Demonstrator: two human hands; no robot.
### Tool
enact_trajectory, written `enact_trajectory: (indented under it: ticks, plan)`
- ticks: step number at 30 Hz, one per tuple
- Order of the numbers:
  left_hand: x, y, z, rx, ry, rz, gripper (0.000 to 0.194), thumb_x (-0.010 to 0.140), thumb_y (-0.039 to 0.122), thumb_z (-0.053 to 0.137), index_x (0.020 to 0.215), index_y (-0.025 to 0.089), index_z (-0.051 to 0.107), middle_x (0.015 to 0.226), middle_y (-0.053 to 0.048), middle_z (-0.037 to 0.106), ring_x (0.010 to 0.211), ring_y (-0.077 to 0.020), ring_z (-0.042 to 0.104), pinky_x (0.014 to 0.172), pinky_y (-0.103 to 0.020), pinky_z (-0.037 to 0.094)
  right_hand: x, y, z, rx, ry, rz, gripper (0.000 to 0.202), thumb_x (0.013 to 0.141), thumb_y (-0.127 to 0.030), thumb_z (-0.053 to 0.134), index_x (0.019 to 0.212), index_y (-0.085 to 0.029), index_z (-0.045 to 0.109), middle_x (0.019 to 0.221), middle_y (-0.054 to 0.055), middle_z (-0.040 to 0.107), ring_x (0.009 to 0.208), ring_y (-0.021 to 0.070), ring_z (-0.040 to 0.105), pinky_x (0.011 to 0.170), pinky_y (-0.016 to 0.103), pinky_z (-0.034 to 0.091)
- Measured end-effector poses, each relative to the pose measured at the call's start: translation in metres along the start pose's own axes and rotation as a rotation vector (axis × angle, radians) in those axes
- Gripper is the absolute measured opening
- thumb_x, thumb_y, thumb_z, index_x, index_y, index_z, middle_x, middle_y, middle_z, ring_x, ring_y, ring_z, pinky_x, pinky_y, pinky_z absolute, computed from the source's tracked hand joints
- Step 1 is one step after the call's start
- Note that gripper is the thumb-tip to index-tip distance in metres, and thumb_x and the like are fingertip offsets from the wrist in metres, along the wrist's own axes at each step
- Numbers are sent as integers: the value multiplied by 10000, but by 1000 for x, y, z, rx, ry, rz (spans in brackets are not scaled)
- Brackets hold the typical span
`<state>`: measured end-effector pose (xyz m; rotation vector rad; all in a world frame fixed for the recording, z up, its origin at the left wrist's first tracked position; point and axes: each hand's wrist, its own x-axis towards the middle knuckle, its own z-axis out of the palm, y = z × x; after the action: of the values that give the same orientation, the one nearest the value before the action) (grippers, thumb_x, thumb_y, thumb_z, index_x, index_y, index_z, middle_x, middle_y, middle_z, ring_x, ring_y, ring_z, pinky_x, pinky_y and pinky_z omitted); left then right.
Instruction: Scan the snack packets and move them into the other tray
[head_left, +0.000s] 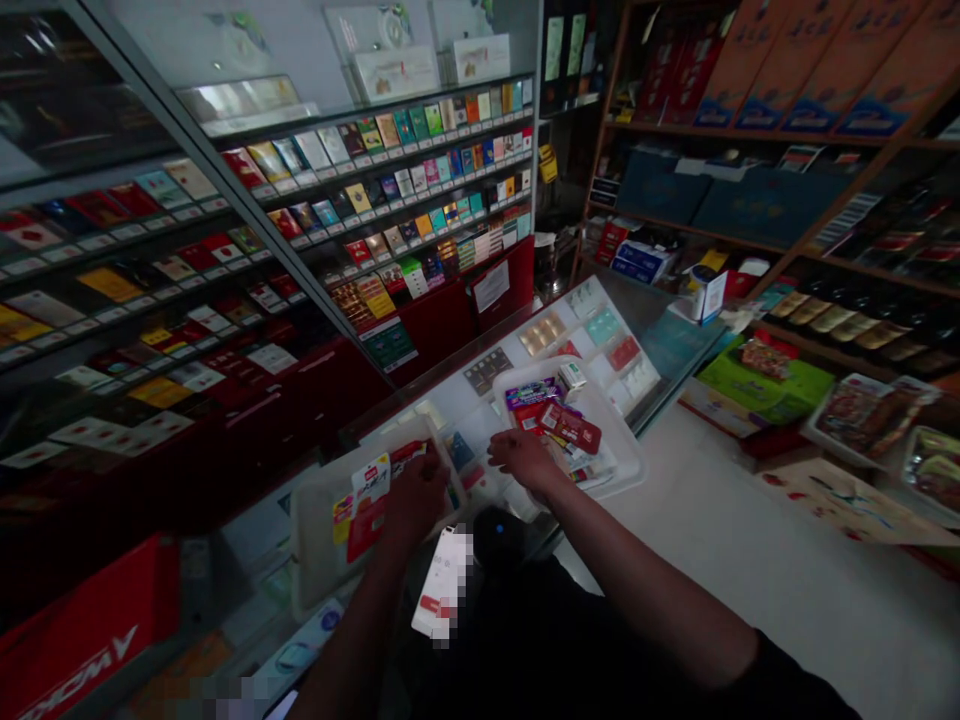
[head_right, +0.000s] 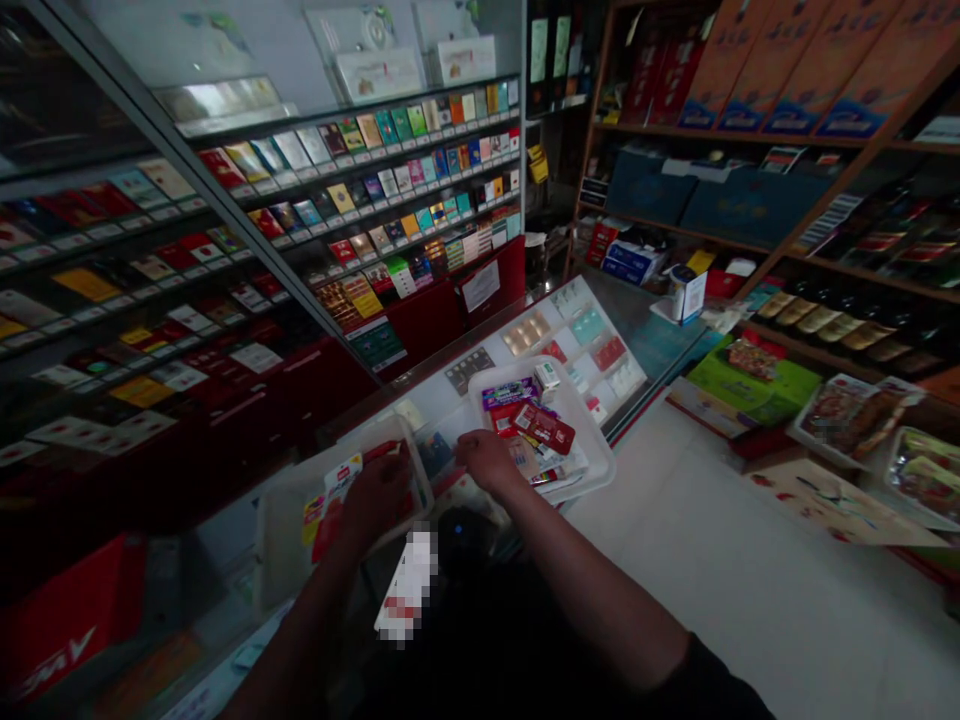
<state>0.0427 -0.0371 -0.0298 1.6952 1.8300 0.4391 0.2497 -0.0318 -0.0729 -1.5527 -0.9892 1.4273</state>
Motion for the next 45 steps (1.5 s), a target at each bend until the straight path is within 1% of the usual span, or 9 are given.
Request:
enact_trajectory:
  ticks: [6, 9, 14, 17, 22, 29, 33, 40, 45]
  plan:
    - [14, 47, 34, -76, -41, 115, 203, 883, 313, 578, 1003, 191, 688, 1024, -72, 748, 904, -196, 691, 794, -298, 506, 3, 11, -73, -285, 186, -101, 167, 818, -253, 628, 878, -168, 759, 935, 69, 764, 875, 197, 702, 739, 268, 509]
    - [26, 66, 54, -130, -109, 167, 211, 884, 304, 588, 1043, 202, 684, 1052, -64, 747, 901, -179, 693, 803, -289, 507, 1, 19, -107, -353, 288, -78, 220, 844, -275, 599, 945, -189, 775, 921, 50, 764, 885, 202, 692, 745, 276, 491]
    - [55, 93, 92, -142, -237, 222, 227, 934, 300, 526, 1059, 197, 685, 1058, -74, 753, 947, -191, 688, 821, -290, 504, -3, 35, -143, -426, 473, 71, 332, 829, -370, 656, 1082, -175, 747, 992, 81, 757, 904, 223, 690, 746, 287, 461]
    - [74, 109, 117, -92, -271, 264, 263, 940, 255, 484, 1071, 172, 695, 1073, -93, 748, 957, -206, 683, 830, -297, 502, -1, 44, -157, -451, 486, 127, 389, 843, -390, 646, 1145, -155, 717, 1046, 108, 750, 944, 229, 688, 740, 283, 453]
    - [97, 133, 148, 96, -356, 398, 348, 921, 200, 476, 1180, 182, 708, 1203, -112, 721, 1099, -244, 654, 929, -316, 475, 6, 53, -167, -517, 471, 140, 294, 897, -366, 575, 1037, -165, 738, 1012, 119, 750, 926, 217, 690, 729, 274, 440]
    - [113, 140, 169, 205, -300, 223, 273, 860, 179, 547, 1043, 133, 744, 1103, -140, 750, 998, -239, 685, 846, -302, 483, 10, 59, -165, -427, 524, 163, 283, 871, -338, 609, 1046, -135, 700, 988, 114, 744, 911, 212, 679, 753, 276, 444]
    - [114, 140, 167, 153, -259, 149, 267, 841, 185, 580, 1037, 132, 753, 1044, -128, 765, 905, -222, 699, 775, -288, 484, 8, 57, -162, -378, 548, 157, 204, 830, -266, 618, 976, -154, 707, 958, 96, 742, 879, 202, 672, 751, 271, 447]
    - [109, 138, 157, 272, -346, 266, 269, 885, 271, 552, 917, 168, 798, 908, -103, 775, 933, -237, 698, 777, -280, 471, 9, 61, -160, -247, 611, 153, 302, 737, -192, 624, 1030, -163, 691, 907, 55, 743, 804, 176, 666, 686, 249, 449]
    - [102, 128, 147, 146, -246, 198, 255, 863, 290, 562, 920, 164, 776, 889, -81, 769, 823, -203, 681, 720, -273, 452, 7, 66, -165, -97, 486, 183, 180, 732, -271, 613, 851, -181, 713, 753, 18, 718, 660, 154, 635, 598, 239, 431]
